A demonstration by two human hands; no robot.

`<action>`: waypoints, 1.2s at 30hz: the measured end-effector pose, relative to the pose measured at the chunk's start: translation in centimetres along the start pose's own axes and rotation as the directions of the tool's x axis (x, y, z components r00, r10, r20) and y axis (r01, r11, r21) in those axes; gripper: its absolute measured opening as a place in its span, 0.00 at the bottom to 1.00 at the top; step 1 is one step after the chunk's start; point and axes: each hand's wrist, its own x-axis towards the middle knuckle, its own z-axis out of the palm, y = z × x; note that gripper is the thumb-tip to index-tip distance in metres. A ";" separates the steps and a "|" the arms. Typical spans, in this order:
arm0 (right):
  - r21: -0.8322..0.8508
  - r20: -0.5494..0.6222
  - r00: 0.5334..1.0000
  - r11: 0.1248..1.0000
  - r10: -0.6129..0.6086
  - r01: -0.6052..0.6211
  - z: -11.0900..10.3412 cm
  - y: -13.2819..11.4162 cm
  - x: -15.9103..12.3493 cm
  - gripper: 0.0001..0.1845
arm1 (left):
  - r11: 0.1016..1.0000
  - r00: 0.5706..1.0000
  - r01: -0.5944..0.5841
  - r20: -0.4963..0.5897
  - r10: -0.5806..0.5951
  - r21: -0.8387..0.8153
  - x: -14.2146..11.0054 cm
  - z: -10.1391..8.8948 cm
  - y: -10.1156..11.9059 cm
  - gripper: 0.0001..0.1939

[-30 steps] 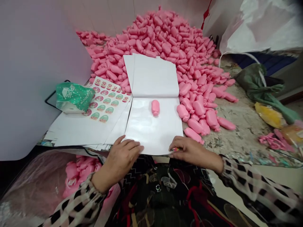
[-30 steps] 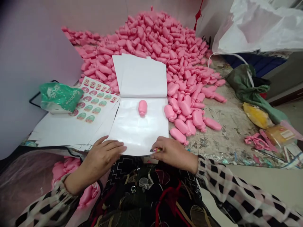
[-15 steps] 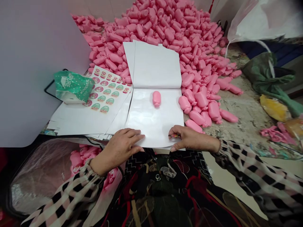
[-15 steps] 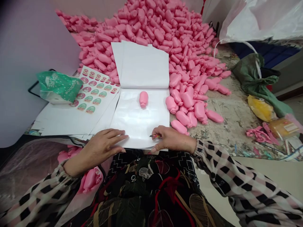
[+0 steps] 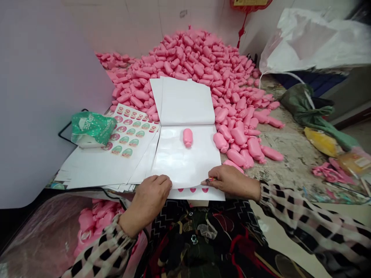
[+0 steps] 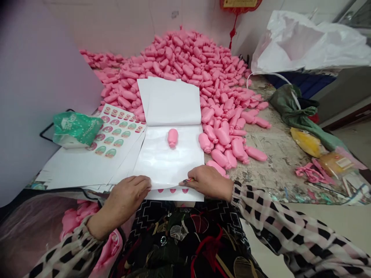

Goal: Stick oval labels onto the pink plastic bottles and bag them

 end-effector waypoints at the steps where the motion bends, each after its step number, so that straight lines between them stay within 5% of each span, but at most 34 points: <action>1: 0.004 -0.015 1.000 1.000 -0.012 0.012 -0.4 0.0 0.7 0.24 | 1.000 1.000 0.002 0.023 -0.003 0.015 0.0 0.0 0.1 0.09; 5: -0.161 -0.215 0.974 0.986 -0.071 0.036 -1.6 -1.4 5.0 0.18 | 0.999 0.997 -0.021 0.070 0.019 0.029 -0.2 -0.1 0.2 0.13; 12: -0.519 -0.154 0.988 0.849 0.016 -0.095 -1.2 -2.8 12.6 0.21 | 0.990 0.995 -0.086 -0.036 0.091 0.112 -0.9 0.7 0.0 0.18; 20: -0.510 -0.329 0.922 0.783 0.205 -0.356 -2.8 3.1 9.4 0.20 | 0.990 0.986 -0.113 -0.112 0.123 0.086 -1.0 0.7 -1.3 0.19; 26: -0.457 -0.346 0.899 0.788 0.269 -0.412 -3.9 5.5 7.6 0.19 | 0.985 0.953 -0.128 -0.259 0.155 0.119 0.7 -2.2 -3.3 0.16; 36: -0.327 -0.358 0.902 0.873 0.240 -0.362 -9.0 8.9 8.3 0.16 | 0.967 0.895 0.233 -0.410 -0.173 0.101 7.1 -8.5 -8.0 0.14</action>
